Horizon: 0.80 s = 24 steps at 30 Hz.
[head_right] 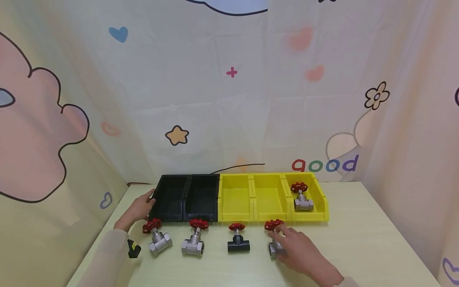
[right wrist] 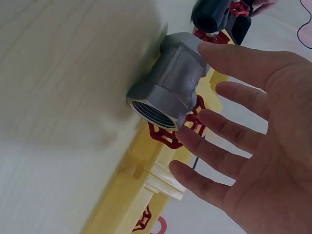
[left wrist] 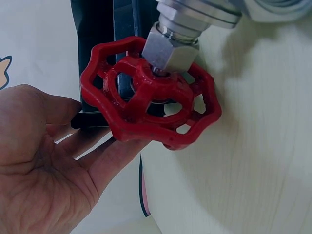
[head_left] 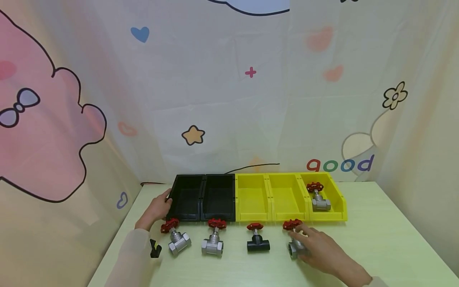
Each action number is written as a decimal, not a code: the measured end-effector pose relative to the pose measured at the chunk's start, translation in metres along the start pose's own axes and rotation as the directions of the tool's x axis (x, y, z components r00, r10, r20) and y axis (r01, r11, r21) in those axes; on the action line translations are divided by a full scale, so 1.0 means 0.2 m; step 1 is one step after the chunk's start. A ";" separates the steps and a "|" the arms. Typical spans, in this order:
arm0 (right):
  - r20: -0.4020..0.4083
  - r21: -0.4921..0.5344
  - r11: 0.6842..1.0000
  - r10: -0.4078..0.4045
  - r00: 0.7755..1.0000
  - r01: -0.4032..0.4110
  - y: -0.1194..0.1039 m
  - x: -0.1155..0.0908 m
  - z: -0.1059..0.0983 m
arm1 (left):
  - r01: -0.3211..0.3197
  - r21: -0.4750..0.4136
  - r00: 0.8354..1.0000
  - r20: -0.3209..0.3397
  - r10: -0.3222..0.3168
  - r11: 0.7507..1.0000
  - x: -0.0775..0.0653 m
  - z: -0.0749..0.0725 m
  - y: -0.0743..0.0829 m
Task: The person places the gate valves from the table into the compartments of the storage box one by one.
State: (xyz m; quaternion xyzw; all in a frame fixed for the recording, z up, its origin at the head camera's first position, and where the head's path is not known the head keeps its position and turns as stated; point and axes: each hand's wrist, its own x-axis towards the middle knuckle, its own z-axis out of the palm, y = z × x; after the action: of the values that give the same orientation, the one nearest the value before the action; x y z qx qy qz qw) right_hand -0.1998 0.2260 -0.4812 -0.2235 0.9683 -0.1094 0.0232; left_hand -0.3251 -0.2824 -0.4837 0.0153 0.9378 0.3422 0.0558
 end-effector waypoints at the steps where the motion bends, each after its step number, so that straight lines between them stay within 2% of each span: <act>1: 0.001 -0.001 1.000 -0.004 1.000 0.004 0.00 0.00 0.01 | 0.001 -0.001 1.000 0.001 -0.001 1.000 0.00 0.00 0.00; 6: -0.002 -0.013 1.000 -0.025 1.000 0.025 0.00 0.00 0.03 | 0.014 0.005 1.000 -0.002 -0.014 1.000 0.00 0.00 0.01; 15: 0.030 -0.016 1.000 -0.003 1.000 0.003 0.00 0.02 0.06 | 0.024 0.012 1.000 -0.004 -0.023 1.000 -0.01 0.00 0.02; 24: 0.011 -0.014 0.998 -0.069 0.998 0.069 0.01 0.03 0.09 | 0.016 0.011 1.000 -0.003 -0.016 1.000 -0.01 0.00 0.02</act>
State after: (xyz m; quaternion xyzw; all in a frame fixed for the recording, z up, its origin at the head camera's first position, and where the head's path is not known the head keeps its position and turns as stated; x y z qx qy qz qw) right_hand -0.2038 0.2224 -0.4995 -0.2573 0.9606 -0.1021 0.0228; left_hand -0.3227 -0.2805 -0.4808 0.0078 0.9399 0.3365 0.0570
